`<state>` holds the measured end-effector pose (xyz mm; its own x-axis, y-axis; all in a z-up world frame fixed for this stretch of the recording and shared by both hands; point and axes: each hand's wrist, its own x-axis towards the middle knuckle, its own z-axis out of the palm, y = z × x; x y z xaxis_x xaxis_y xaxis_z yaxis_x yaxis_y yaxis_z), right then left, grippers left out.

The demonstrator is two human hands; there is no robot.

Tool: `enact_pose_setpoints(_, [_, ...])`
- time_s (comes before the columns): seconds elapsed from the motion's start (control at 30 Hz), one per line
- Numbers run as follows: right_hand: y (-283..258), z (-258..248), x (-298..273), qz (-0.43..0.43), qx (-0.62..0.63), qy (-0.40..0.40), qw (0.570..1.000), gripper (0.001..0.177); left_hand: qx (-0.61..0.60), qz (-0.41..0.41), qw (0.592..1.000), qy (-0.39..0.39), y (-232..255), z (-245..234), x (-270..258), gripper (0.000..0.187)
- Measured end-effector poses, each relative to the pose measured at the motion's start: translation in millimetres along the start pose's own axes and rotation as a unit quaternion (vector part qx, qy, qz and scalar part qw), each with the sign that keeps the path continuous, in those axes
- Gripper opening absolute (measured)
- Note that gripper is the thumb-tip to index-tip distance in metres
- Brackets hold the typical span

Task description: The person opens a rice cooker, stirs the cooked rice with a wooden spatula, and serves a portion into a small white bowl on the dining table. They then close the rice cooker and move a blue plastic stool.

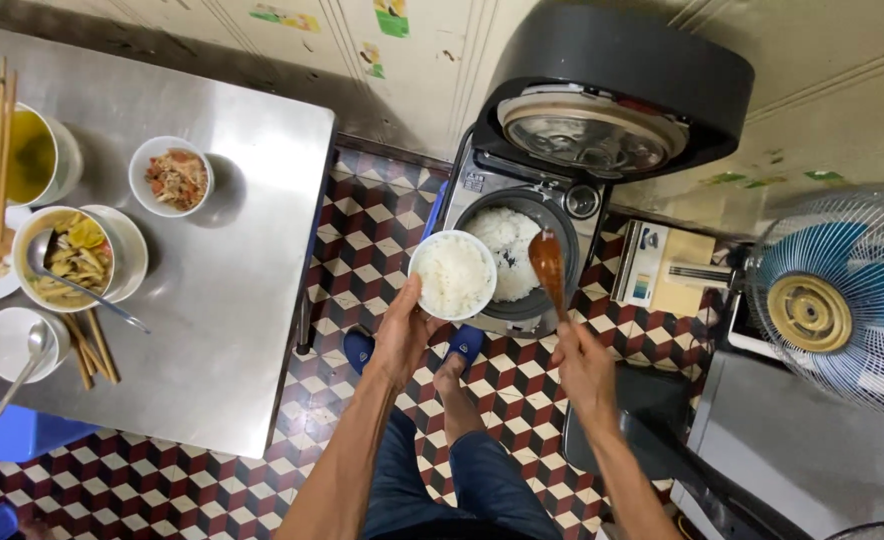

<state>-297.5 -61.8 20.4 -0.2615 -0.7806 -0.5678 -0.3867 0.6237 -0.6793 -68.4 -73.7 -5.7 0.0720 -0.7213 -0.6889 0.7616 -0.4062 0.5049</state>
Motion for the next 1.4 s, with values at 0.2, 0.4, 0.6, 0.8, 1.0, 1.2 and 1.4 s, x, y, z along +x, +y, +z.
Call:
enact_pose_setpoints(0.2, [45,11,1,-0.033,-0.077,-0.024,0.996,0.029,-0.005,-0.013,1.000,-0.004,14,8,-15,0.058])
enact_pose_setpoints(0.4, [-66,19,-64,-0.036,0.076,-0.096,0.992,0.027,-0.020,0.035,0.999,-0.005,25,-11,-33,0.065])
enact_pose_setpoints(0.6, [-83,66,-81,-0.052,-0.047,-0.209,0.975,0.024,-0.053,0.038,0.980,0.188,59,-75,-64,0.061])
enact_pose_setpoints(0.8, [-87,127,-101,-0.018,-0.011,-0.293,0.956,0.021,-0.089,0.079,0.944,0.309,91,-170,-73,0.055])
enact_pose_setpoints(1.0, [-81,182,-114,-0.032,-0.050,-0.346,0.936,0.029,-0.171,0.133,0.920,0.327,103,-237,-59,0.053])
enact_pose_setpoints(1.2, [-99,217,-138,0.008,0.012,-0.386,0.923,0.018,-0.308,0.173,0.888,0.295,104,-272,-45,0.044])
enact_pose_setpoints(1.4, [-107,226,-146,-0.002,0.010,-0.349,0.937,0.028,-0.205,0.064,0.944,0.250,107,-234,-85,0.072])
